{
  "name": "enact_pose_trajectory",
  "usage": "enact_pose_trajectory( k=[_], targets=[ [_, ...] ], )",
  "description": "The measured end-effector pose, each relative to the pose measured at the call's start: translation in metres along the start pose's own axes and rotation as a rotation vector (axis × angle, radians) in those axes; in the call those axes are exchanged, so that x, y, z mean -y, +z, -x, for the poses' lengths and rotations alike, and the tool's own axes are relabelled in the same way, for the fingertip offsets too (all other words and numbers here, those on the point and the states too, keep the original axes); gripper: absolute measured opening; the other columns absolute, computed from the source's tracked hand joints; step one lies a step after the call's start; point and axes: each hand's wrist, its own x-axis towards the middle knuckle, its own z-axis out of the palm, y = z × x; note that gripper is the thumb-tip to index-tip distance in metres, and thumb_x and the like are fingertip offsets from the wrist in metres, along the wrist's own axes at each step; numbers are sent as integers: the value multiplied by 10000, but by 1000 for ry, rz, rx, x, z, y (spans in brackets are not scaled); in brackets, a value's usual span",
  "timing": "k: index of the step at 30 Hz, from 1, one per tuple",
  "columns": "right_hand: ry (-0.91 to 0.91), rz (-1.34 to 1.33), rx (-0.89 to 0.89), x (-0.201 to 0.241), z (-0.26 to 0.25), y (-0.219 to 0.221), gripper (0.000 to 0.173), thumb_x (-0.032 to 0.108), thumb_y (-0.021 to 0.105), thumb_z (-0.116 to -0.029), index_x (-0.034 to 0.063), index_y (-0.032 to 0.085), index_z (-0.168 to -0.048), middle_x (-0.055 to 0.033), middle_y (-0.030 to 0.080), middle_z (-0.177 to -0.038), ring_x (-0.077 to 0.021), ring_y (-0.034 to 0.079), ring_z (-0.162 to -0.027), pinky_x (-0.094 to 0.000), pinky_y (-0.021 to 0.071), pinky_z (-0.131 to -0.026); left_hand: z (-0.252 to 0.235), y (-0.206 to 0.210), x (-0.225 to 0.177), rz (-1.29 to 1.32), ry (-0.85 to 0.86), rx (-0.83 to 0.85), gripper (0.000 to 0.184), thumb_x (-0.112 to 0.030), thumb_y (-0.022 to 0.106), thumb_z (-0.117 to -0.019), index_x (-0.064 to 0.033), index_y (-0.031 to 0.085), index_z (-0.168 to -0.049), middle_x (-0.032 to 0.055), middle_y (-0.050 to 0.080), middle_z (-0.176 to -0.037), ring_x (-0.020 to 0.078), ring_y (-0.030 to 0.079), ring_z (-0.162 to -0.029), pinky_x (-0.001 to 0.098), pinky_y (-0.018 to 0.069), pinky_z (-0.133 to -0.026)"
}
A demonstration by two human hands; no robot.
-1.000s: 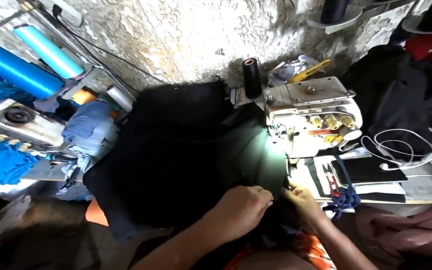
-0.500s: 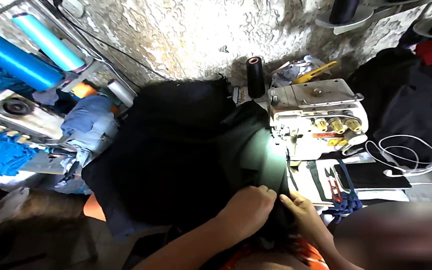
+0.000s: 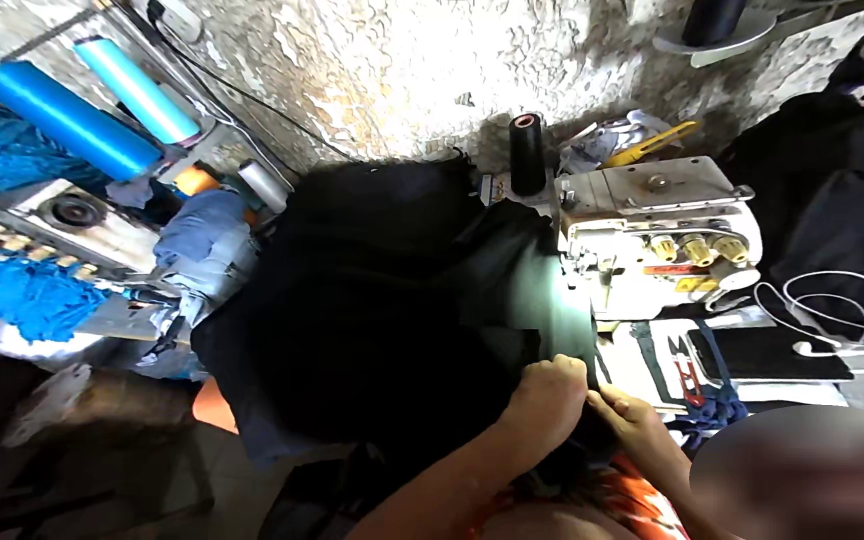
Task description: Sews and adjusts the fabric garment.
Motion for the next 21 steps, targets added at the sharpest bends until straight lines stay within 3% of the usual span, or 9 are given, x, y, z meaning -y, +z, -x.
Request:
enact_pose_trajectory(
  k=[4,6,10,13,15,17,18,19,21],
  targets=[
    [-76,46,21,-6,18,-2,320,134,506,-1053,-88,714,-1151,-217,739,-1075,-286,714,-1023,-478,520,-956,7,13,-1,-36,-20,-92,361,20,471,-1010,56,594,-1347,236,694,-1148,372,712,-1011,454,569,-830],
    [-64,15,40,-8,29,-2,322,147,512,-1054,-65,707,-1198,-196,733,-1152,-249,709,-1086,-433,519,-1004,16,24,1,-41,-35,-129,393,18,476,-1006,37,581,-1385,228,694,-1157,367,716,-996,453,576,-813],
    [-118,-91,-42,-18,49,6,289,173,562,-1013,-27,752,-1100,-109,753,-1065,-65,703,-992,-231,544,-930,38,60,19,26,77,-337,311,20,581,-936,35,691,-1227,221,706,-1041,362,728,-865,441,600,-722],
    [-93,-212,-45,-21,58,12,245,183,566,-1015,14,739,-1054,-9,745,-978,34,680,-873,-157,559,-820,50,79,30,104,213,-578,215,1,667,-861,3,747,-1061,170,723,-939,310,731,-805,405,606,-701],
    [-63,-297,-39,-17,62,16,202,169,577,-1013,25,717,-1032,26,725,-912,34,670,-772,-156,571,-715,55,86,34,170,338,-712,149,-41,685,-870,-36,763,-998,137,744,-948,276,736,-890,380,591,-809],
    [-34,-366,-32,-11,66,17,163,148,584,-1006,36,700,-1022,41,714,-874,13,673,-716,-172,584,-649,57,93,38,295,491,-749,111,-60,640,-943,-51,741,-990,148,739,-1072,285,695,-1125,411,514,-1048],
    [-18,-400,-25,-9,68,17,155,138,582,-1004,36,697,-1029,40,717,-871,-3,681,-710,-187,593,-636,56,96,40,346,547,-738,110,-64,611,-981,-42,718,-996,170,724,-1162,301,658,-1217,431,470,-1113],
    [-1,-437,-14,-7,70,18,149,130,581,-1004,37,693,-1037,36,722,-874,-23,695,-716,-207,607,-632,55,100,40,384,571,-732,121,-63,593,-1003,-24,707,-990,190,716,-1216,312,649,-1245,441,468,-1122],
    [18,-480,-11,-5,72,19,143,112,576,-1003,31,685,-1047,25,725,-888,-50,709,-728,-229,619,-635,52,105,39,406,565,-743,145,-42,578,-1006,3,712,-977,194,738,-1176,316,690,-1187,434,512,-1073]
  ],
)
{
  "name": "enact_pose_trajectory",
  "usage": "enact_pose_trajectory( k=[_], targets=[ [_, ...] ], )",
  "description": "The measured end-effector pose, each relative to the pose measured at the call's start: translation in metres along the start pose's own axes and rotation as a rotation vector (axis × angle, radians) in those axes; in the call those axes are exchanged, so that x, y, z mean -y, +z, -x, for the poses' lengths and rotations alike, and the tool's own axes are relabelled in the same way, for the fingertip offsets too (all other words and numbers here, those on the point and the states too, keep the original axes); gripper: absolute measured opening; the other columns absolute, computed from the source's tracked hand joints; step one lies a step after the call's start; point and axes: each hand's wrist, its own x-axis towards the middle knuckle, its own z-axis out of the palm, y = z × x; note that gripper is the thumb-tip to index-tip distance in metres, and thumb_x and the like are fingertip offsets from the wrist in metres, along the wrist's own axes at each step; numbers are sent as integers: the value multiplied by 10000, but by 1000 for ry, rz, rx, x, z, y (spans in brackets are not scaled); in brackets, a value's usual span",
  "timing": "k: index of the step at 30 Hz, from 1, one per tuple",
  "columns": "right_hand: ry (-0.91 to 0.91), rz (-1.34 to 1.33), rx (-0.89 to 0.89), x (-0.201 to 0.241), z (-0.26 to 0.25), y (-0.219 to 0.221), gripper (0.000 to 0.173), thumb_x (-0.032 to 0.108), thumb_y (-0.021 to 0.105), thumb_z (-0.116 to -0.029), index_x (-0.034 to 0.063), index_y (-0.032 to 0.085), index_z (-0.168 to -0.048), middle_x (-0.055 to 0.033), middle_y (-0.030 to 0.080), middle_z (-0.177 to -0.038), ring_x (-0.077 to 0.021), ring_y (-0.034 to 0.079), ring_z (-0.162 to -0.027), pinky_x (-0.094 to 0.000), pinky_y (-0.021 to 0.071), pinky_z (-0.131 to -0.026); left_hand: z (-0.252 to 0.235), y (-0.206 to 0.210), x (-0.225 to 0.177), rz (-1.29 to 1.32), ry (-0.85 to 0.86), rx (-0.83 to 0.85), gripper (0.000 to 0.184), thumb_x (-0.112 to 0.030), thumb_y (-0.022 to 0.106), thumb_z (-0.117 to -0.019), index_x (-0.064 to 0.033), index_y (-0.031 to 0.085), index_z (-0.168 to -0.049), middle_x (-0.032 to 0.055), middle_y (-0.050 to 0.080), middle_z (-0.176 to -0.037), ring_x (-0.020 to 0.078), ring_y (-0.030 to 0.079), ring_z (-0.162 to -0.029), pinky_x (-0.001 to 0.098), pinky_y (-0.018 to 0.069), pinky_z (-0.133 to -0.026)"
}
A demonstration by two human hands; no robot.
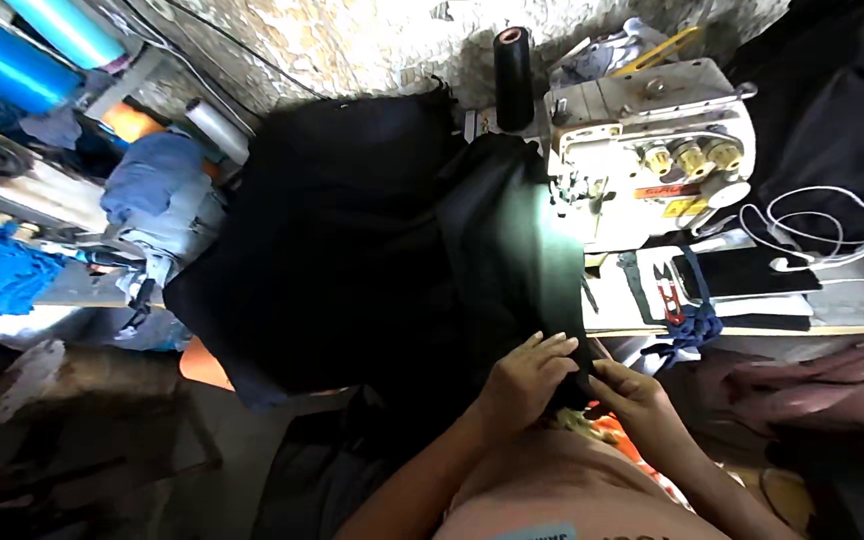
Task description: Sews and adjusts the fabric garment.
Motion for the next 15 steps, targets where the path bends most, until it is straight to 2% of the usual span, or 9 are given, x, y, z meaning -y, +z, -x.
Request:
enact_pose_trajectory(
  k=[2,5,8,15],
  targets=[
    [6,-27,-25,1,3,2,136,92,580,-998,22,686,-1047,17,733,-886,-63,716,-728,-234,624,-640,2,5,-2,-75,15,-23,157,-40,578,-1005,-5,728,-980,167,763,-1117,292,718,-1135,412,535,-1042],
    [10,-51,-47,1,8,4,123,83,590,-991,32,695,-1028,19,737,-859,-61,717,-716,-232,623,-642,8,9,-6,-211,48,-10,156,-31,572,-1001,-36,727,-1013,143,760,-1146,275,715,-1142,414,534,-1038],
    [11,-75,-41,0,14,4,145,63,570,-990,23,696,-1049,14,743,-897,-72,728,-761,-239,632,-668,13,11,-9,-249,83,-17,189,-20,567,-999,-25,735,-1085,149,759,-1151,270,717,-1139,404,538,-1034],
    [-4,-127,-77,-2,19,8,133,47,573,-984,24,695,-1033,17,743,-872,-80,728,-741,-245,634,-666,15,14,-13,-290,114,-44,178,-30,581,-1001,-25,733,-1093,131,772,-1109,241,729,-1113,391,538,-1030]
  ],
)
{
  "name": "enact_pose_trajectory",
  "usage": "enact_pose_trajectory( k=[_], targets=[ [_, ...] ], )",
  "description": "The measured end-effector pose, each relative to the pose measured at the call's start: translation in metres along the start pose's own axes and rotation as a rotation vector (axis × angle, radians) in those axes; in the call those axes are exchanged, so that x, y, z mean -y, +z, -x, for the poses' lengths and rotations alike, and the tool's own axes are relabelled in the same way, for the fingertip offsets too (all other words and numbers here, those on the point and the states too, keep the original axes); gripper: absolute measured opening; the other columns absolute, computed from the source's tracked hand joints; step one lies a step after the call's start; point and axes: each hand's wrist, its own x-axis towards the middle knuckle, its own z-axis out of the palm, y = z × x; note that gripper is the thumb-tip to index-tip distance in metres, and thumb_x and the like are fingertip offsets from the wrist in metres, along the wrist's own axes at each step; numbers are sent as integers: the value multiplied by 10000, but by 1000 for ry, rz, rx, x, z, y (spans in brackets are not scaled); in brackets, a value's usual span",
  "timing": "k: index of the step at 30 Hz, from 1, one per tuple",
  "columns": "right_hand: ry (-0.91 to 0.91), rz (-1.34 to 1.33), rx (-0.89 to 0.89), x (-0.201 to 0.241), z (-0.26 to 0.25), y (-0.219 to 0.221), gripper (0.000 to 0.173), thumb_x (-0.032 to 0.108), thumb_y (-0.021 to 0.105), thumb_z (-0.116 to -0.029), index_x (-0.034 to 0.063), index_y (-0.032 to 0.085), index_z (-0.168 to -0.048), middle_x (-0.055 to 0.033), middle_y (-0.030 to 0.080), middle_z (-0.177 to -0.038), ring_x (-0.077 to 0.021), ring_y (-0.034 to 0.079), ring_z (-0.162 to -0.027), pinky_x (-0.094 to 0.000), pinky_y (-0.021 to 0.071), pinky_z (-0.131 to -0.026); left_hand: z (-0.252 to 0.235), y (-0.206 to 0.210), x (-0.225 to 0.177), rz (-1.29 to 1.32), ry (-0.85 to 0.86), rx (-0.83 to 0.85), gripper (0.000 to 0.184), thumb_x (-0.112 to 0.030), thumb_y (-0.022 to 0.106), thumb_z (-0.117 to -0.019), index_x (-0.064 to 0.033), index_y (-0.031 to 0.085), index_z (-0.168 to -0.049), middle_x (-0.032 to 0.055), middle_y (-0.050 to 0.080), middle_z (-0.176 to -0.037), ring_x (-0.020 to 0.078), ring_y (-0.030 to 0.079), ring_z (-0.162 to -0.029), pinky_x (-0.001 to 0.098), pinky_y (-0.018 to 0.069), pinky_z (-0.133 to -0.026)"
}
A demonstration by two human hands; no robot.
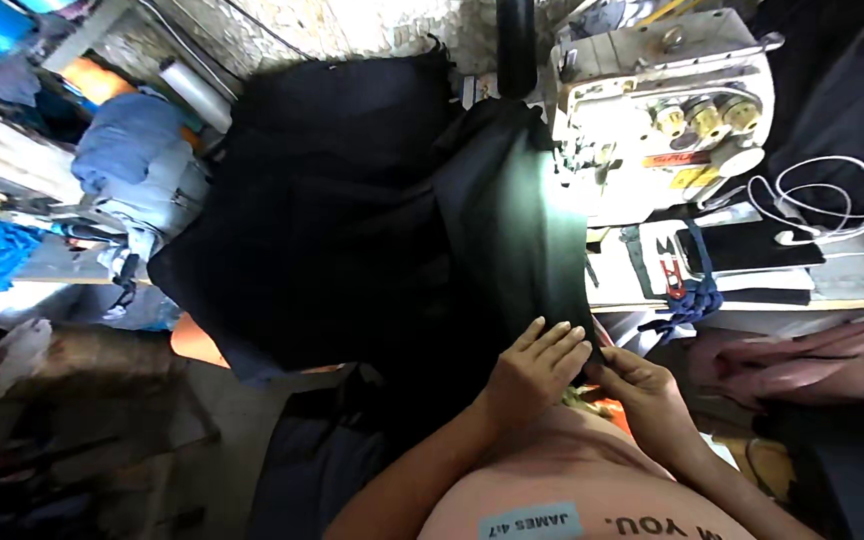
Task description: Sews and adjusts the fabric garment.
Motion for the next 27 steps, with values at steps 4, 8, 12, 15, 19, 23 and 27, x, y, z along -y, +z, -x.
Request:
enact_pose_trajectory(
  k=[4,8,12,15,19,23,27],
  targets=[
    [11,-21,-12,0,1,1,144,36,560,-982,22,693,-1035,10,742,-876,-88,727,-736,-251,634,-665,1,1,-2,-7,2,-35,169,-32,583,-1001,-33,738,-1068,123,778,-1088,229,735,-1096,386,541,-1028],
    [23,-37,-19,-2,3,2,146,40,551,-985,26,691,-1025,7,739,-865,-93,726,-735,-263,635,-673,0,0,-3,-6,-9,-29,168,-21,592,-986,-44,749,-1042,114,782,-1073,226,738,-1091,395,535,-1039],
    [29,-69,-30,-7,3,2,150,43,558,-987,18,694,-1043,-9,746,-872,-111,732,-740,-278,639,-672,2,1,-5,-9,-13,-26,176,-22,592,-985,-52,750,-1058,118,777,-1091,234,730,-1108,412,523,-1055],
    [36,-97,-22,-7,4,1,156,34,551,-990,14,693,-1050,-15,746,-889,-116,732,-756,-285,639,-686,2,2,-5,-13,-7,-41,173,-22,601,-978,-55,754,-1052,119,781,-1074,231,735,-1097,417,518,-1065],
    [56,-131,-1,-7,5,1,169,42,532,-1006,4,681,-1075,-39,750,-926,-140,740,-797,-300,640,-704,2,1,-5,-17,1,-35,172,-29,605,-980,-63,757,-1052,114,781,-1068,226,732,-1101,431,499,-1088],
    [89,-181,11,-5,6,1,183,35,508,-1016,-2,672,-1088,-51,753,-926,-152,746,-796,-313,644,-716,3,2,-4,-20,3,-56,158,-32,619,-971,-63,761,-1034,112,783,-1057,220,734,-1095,427,496,-1089],
    [125,-221,46,0,8,0,203,27,475,-1026,4,653,-1119,-40,753,-945,-142,746,-807,-320,646,-738,4,4,-4,-24,3,-71,151,-57,618,-978,-69,760,-1028,105,786,-1051,207,736,-1087,433,472,-1111]
  ],
)
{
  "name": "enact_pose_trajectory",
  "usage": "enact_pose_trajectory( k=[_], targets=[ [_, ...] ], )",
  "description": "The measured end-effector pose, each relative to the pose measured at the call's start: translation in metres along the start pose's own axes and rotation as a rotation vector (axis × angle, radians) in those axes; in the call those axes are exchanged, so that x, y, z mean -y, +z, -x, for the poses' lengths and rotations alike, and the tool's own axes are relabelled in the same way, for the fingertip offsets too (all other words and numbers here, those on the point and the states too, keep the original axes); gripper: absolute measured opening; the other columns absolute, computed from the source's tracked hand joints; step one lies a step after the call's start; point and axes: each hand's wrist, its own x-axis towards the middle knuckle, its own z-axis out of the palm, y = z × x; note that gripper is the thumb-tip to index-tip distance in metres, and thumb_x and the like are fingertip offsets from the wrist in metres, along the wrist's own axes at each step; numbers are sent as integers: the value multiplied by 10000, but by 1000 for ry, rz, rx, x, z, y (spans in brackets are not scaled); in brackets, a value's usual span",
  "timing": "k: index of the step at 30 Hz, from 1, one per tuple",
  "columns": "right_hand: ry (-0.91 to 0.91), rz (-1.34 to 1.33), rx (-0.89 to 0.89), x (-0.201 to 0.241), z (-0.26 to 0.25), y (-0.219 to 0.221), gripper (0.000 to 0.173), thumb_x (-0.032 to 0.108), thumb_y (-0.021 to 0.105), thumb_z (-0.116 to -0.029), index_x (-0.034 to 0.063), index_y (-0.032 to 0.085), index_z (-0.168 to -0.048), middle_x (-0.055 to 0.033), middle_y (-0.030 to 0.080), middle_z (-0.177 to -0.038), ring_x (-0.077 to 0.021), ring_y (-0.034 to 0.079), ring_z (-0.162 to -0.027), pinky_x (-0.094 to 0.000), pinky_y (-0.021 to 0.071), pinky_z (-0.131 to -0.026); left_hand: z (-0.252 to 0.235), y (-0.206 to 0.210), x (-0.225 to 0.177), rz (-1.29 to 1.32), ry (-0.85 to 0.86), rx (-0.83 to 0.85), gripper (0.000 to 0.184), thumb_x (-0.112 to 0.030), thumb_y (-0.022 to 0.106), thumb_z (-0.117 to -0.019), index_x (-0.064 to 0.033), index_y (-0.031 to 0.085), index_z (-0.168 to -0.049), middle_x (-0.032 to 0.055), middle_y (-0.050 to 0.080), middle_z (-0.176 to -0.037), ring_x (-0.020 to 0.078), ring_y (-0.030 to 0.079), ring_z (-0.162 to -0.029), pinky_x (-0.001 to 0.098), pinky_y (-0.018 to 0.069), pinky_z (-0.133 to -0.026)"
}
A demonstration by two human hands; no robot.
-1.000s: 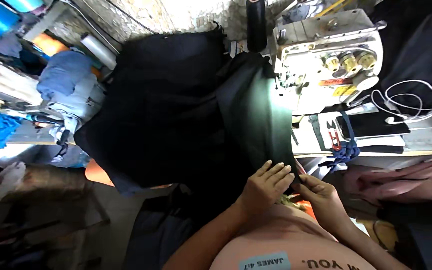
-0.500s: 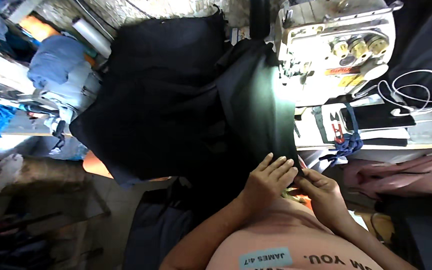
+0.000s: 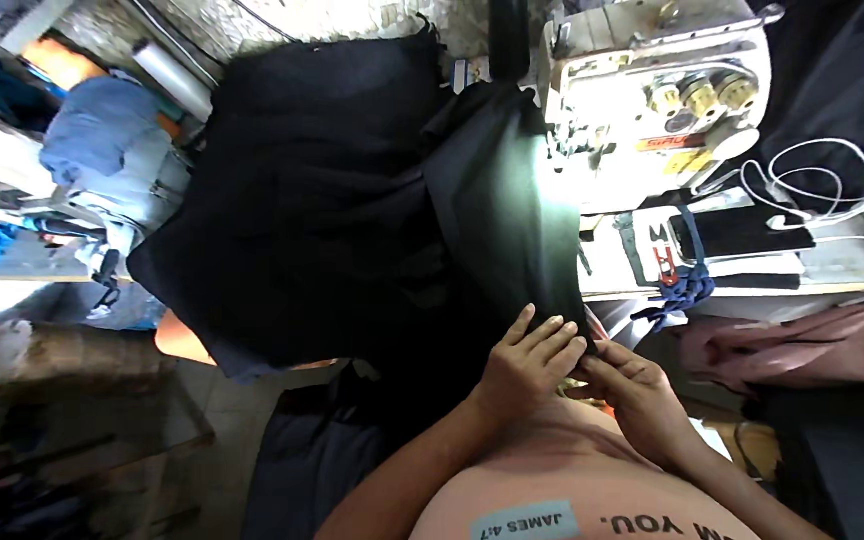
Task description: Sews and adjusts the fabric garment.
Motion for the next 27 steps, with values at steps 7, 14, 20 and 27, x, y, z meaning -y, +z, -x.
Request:
enact_pose_trajectory(
  k=[7,14,20,27],
  targets=[
    [26,-63,27,1,0,1,210,22,454,-1037,-2,638,-1136,-50,751,-969,-151,748,-843,-326,644,-768,2,1,1,13,-3,7,161,-87,605,-998,-66,751,-1061,104,783,-1070,200,731,-1100,425,464,-1119],
    [68,-109,35,2,1,0,218,15,447,-1031,-3,632,-1145,-53,747,-975,-153,746,-844,-335,643,-782,3,1,1,13,-7,29,170,-97,605,-995,-67,761,-1057,101,783,-1075,199,727,-1111,432,447,-1135],
    [77,-199,94,-1,4,-2,271,-13,431,-1014,-7,629,-1199,-70,745,-1043,-181,745,-922,-374,633,-856,6,0,2,39,-12,28,157,-99,626,-990,-53,765,-1048,113,781,-1076,214,721,-1126,441,451,-1138],
    [66,-232,136,-7,5,-7,293,-26,449,-986,-3,617,-1225,-76,749,-1080,-186,744,-960,-381,621,-897,5,1,2,39,4,24,152,-78,630,-979,-46,766,-1039,120,782,-1062,224,725,-1118,463,440,-1146]
  ],
)
